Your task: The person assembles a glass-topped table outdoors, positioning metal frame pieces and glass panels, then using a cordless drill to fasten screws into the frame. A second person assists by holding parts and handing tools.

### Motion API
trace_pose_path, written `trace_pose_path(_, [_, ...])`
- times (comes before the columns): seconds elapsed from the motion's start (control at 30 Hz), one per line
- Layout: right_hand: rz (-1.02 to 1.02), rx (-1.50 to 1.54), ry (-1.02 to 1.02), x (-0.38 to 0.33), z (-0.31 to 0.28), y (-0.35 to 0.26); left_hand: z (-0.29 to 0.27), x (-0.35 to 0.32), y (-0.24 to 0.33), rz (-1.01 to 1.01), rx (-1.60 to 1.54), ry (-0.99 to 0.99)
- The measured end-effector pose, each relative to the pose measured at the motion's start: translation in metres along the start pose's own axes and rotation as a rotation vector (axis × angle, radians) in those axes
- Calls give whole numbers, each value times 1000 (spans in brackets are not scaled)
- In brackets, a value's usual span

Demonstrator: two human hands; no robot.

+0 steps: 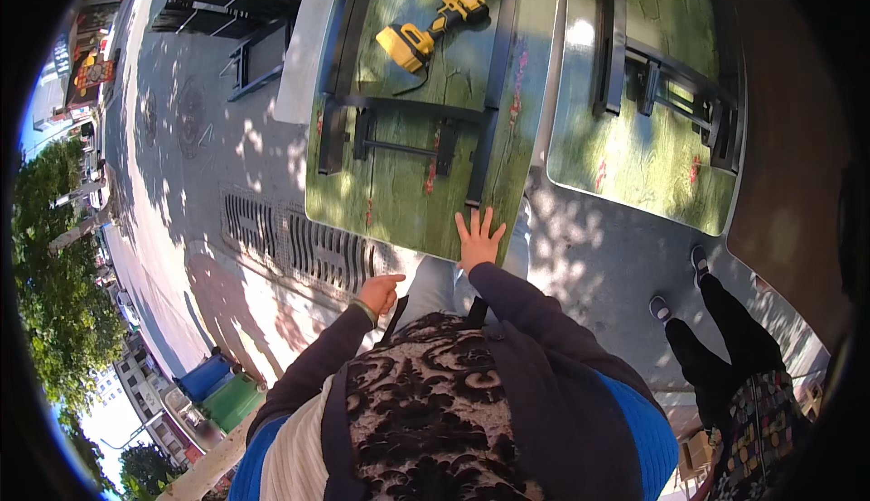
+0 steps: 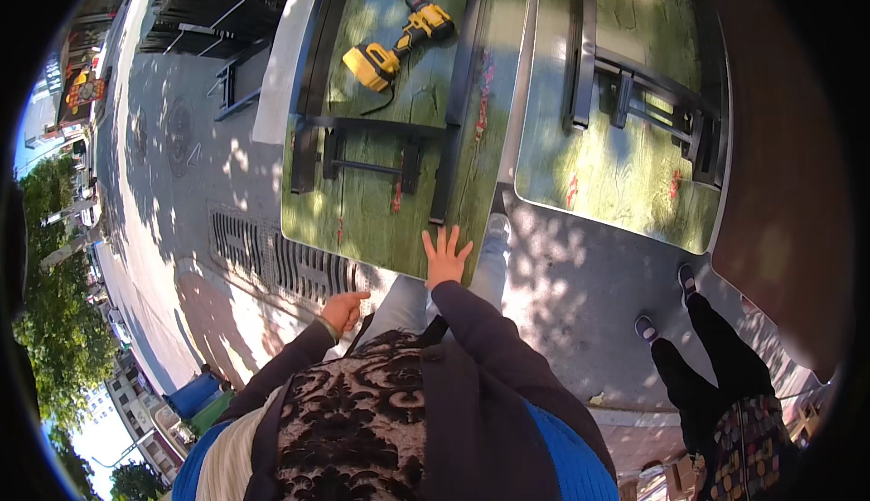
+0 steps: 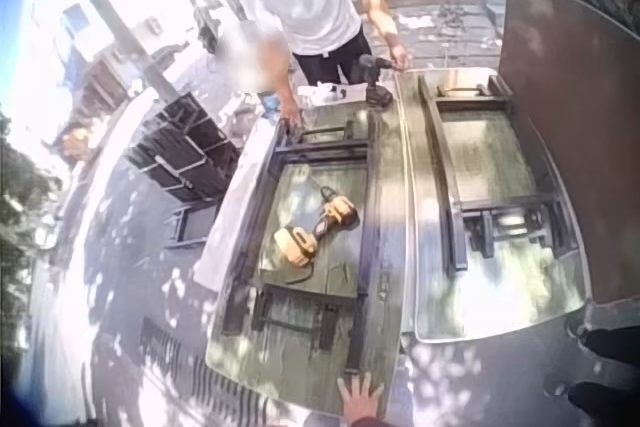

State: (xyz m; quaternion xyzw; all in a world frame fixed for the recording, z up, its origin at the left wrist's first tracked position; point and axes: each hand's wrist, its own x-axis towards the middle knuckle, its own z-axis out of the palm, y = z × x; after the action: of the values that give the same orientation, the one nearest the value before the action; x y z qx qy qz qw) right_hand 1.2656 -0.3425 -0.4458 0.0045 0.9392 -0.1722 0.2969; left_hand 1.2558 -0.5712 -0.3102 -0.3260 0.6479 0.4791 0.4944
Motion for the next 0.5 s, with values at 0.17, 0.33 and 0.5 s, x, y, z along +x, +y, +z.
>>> trace_pose_path(0.17, [77,4,-1,5,-18,7,5,9,5,-84,-46,-71])
trace_pose_path(0.33, [61,-52,-58,4,-15,-1,-11,20,-7,-71,-74,-103])
trace_pose_path(0.5, [91,-128,-85,6,-16,-4,-53,29,7,-8,-160,-120])
